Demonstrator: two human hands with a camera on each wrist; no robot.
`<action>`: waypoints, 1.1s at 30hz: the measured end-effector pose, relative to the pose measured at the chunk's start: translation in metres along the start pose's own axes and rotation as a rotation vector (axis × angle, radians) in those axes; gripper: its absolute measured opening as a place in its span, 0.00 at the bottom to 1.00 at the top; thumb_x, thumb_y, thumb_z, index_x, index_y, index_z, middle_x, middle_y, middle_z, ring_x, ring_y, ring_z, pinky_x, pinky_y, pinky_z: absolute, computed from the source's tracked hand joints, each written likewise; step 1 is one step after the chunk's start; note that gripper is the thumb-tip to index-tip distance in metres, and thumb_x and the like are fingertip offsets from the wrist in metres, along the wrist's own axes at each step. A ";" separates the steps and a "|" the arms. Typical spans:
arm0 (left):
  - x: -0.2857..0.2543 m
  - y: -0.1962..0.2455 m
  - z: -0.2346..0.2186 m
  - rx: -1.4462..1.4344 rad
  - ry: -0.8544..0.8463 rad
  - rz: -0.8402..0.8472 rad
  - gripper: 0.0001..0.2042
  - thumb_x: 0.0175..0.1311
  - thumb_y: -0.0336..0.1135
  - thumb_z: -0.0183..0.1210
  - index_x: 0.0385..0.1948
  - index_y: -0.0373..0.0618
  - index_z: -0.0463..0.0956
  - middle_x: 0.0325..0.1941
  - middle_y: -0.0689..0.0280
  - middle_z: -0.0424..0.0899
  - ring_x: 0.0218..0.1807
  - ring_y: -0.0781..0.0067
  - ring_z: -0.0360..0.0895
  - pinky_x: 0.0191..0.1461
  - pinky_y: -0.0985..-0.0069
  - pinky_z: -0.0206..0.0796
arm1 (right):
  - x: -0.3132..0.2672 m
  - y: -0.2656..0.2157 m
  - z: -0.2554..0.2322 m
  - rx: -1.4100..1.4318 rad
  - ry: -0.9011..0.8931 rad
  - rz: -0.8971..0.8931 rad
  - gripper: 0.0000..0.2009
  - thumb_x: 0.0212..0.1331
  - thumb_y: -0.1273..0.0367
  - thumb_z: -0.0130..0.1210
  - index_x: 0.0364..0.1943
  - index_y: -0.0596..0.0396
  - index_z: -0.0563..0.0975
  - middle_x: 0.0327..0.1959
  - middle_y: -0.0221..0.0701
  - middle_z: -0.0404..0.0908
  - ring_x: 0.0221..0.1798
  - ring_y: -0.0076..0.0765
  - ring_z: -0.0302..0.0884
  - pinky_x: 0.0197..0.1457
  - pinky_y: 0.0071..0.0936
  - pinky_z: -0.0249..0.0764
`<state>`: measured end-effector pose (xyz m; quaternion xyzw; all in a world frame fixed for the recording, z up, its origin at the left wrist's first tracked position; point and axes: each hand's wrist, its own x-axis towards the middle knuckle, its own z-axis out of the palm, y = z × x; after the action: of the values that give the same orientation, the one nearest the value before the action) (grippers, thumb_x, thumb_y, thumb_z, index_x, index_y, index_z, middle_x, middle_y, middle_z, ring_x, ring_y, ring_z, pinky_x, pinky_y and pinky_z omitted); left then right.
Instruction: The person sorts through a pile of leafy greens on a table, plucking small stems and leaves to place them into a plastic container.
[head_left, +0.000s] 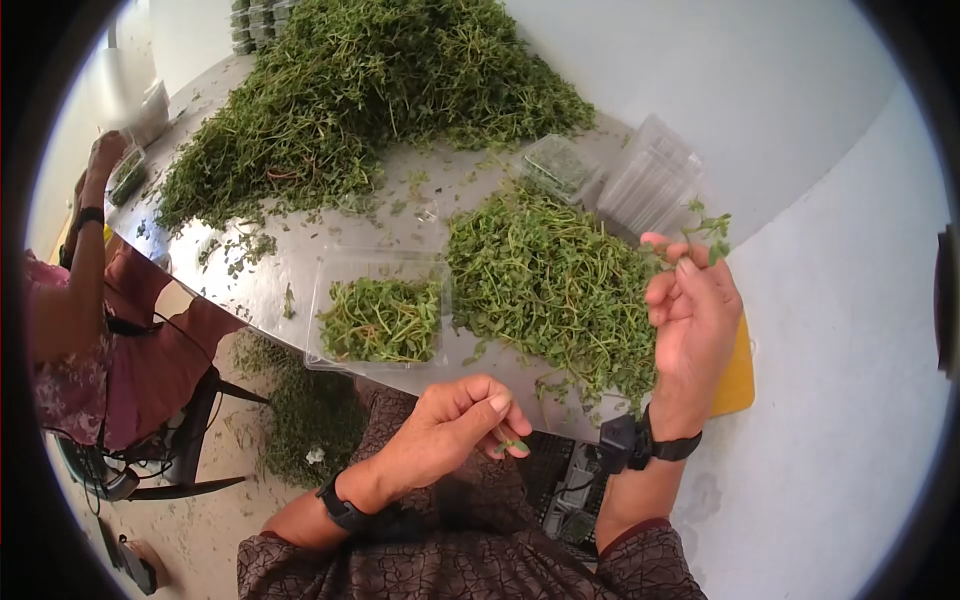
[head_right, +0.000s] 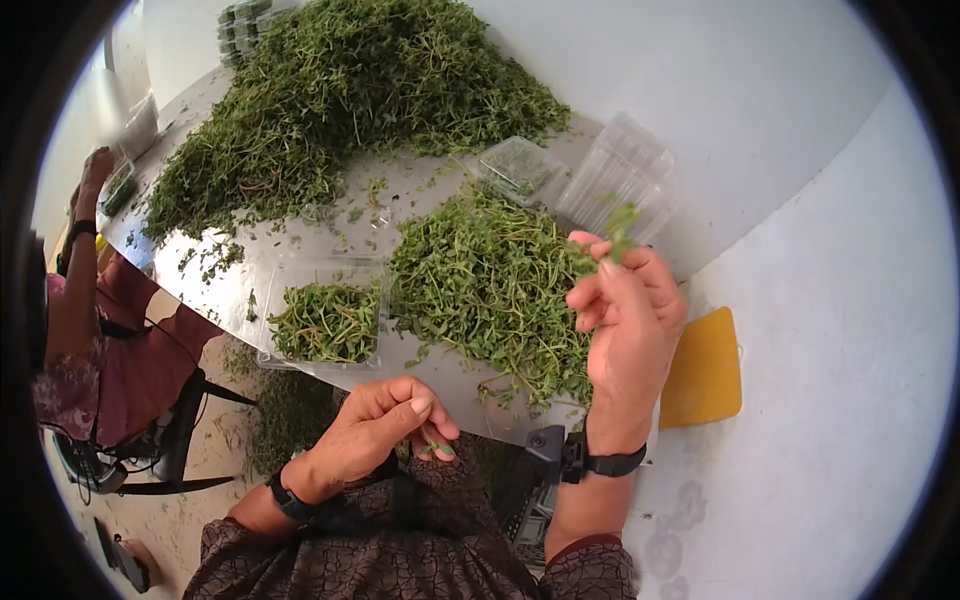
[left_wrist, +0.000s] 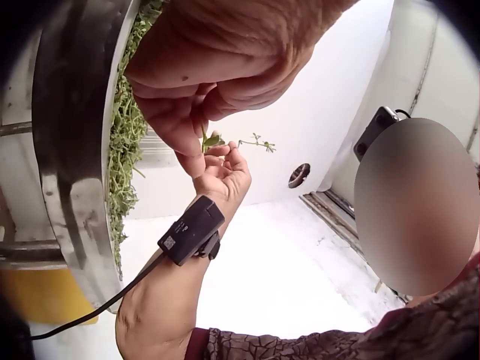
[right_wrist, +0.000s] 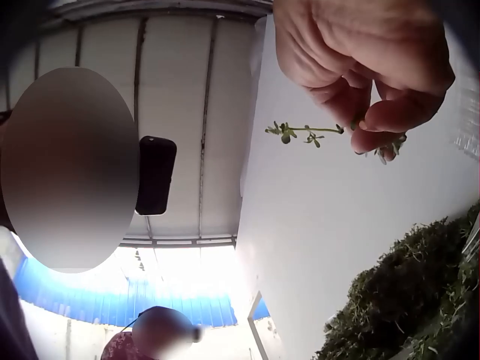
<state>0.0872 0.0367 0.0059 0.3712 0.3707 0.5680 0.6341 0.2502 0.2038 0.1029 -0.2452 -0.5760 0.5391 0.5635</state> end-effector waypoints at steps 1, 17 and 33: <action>0.000 0.000 0.000 -0.030 0.003 0.013 0.13 0.78 0.40 0.45 0.41 0.41 0.73 0.42 0.60 0.84 0.39 0.71 0.85 0.39 0.79 0.74 | -0.005 -0.001 0.002 -0.001 -0.001 -0.002 0.07 0.62 0.76 0.50 0.38 0.63 0.79 0.41 0.45 0.85 0.22 0.22 0.77 0.21 0.16 0.68; -0.031 0.030 -0.003 0.817 0.397 0.793 0.07 0.62 0.23 0.59 0.40 0.38 0.81 0.41 0.57 0.83 0.31 0.67 0.83 0.35 0.75 0.74 | -0.108 0.014 0.027 -0.381 -0.330 0.224 0.05 0.61 0.77 0.54 0.36 0.64 0.80 0.26 0.31 0.82 0.21 0.16 0.73 0.24 0.15 0.68; -0.052 0.005 -0.016 1.325 0.353 0.885 0.18 0.45 0.24 0.67 0.42 0.41 0.82 0.47 0.57 0.84 0.24 0.71 0.80 0.24 0.76 0.71 | -0.131 0.025 0.036 -0.517 -0.554 0.149 0.02 0.55 0.79 0.59 0.32 0.61 0.80 0.21 0.31 0.78 0.19 0.22 0.69 0.23 0.21 0.63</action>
<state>0.0668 -0.0135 0.0060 0.6863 0.5431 0.4790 -0.0679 0.2415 0.0819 0.0381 -0.2654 -0.8038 0.4615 0.2655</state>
